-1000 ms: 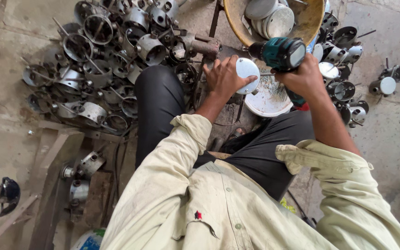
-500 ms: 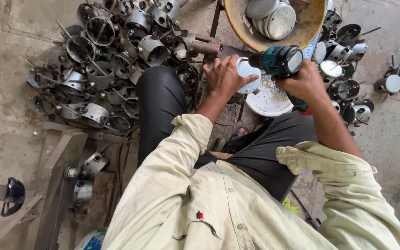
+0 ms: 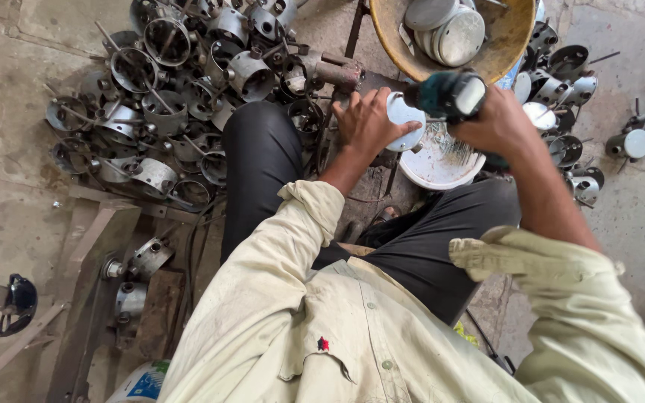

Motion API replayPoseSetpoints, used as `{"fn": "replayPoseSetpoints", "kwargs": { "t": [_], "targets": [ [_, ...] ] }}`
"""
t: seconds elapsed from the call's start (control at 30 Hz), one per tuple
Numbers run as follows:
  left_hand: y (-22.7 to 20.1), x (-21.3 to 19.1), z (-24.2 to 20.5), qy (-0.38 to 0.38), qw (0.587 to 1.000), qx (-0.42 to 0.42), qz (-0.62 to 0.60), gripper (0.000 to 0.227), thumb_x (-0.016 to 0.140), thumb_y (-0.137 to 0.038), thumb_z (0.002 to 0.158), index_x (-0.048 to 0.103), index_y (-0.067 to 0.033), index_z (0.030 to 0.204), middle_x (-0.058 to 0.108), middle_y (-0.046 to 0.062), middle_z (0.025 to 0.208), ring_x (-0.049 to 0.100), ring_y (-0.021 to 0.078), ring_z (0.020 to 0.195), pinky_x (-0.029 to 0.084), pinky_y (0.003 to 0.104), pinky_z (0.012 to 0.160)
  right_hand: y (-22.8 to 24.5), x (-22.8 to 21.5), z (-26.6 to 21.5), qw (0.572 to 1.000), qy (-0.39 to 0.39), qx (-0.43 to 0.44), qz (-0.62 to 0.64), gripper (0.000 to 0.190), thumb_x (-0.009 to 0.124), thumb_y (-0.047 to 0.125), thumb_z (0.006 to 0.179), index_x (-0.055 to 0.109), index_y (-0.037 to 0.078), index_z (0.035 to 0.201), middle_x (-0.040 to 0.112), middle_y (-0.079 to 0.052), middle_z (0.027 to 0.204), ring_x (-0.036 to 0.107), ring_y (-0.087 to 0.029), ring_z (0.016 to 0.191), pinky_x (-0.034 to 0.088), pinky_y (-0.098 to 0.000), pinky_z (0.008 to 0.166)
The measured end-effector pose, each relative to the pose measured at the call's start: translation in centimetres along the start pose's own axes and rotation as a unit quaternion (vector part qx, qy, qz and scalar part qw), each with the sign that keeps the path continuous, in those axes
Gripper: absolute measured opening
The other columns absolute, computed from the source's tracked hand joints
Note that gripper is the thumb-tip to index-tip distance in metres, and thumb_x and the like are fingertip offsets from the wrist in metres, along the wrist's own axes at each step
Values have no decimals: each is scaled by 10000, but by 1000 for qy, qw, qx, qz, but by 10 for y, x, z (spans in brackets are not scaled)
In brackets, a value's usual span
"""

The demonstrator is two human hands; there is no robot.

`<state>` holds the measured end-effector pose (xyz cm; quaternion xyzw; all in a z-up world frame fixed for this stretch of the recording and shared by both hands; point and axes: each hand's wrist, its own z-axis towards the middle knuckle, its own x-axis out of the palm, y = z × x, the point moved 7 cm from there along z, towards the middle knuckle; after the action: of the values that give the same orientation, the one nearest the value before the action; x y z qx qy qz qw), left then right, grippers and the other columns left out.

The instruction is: The person sits on the floor and uses a cordless drill to make holes in small, round metal discs. They hold the discs in their left hand and operate the drill with their right hand, occasionally wiping the discs with a cloth. The person places finished discs into a yellow bowl and picks up new ones from a pile of metal parts.

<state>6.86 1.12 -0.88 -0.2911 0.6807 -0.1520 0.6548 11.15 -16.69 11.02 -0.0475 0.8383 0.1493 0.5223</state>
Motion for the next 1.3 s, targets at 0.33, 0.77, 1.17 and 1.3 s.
{"fn": "replayPoseSetpoints", "kwargs": {
  "t": [0.33,0.77,1.17,1.3],
  "targets": [
    [0,2,0,-7,1000,15,1,1008,739,-895,570,645,-177,1273,715,56,1203,609,344,1175,305,746,1003,44,-39,59,956,70,-27,-282,620,847,443,706,734,37,1162,765,-193,1064,741,-332,931,615,-441,814],
    [1,8,-1,-29,999,21,-2,1021,733,-889,576,640,-159,1283,709,49,1231,605,334,1200,290,788,1001,40,-38,51,958,58,-31,-280,510,894,369,701,773,80,1104,782,-152,984,759,-294,809,638,-420,758],
    [0,2,-9,-4,1000,20,13,955,726,-885,639,664,-177,1277,721,29,1247,630,328,1191,396,678,1003,32,-41,50,960,103,-89,-244,455,860,393,794,788,57,1092,804,-160,892,759,-288,767,630,-402,699],
    [-2,-8,5,-13,1000,-1,11,1020,719,-903,579,640,-187,1301,685,35,1287,589,306,1222,352,635,1014,27,-69,22,965,57,-83,-243,446,899,384,808,793,56,1091,787,-174,936,762,-299,780,639,-411,762]
  ]
}}
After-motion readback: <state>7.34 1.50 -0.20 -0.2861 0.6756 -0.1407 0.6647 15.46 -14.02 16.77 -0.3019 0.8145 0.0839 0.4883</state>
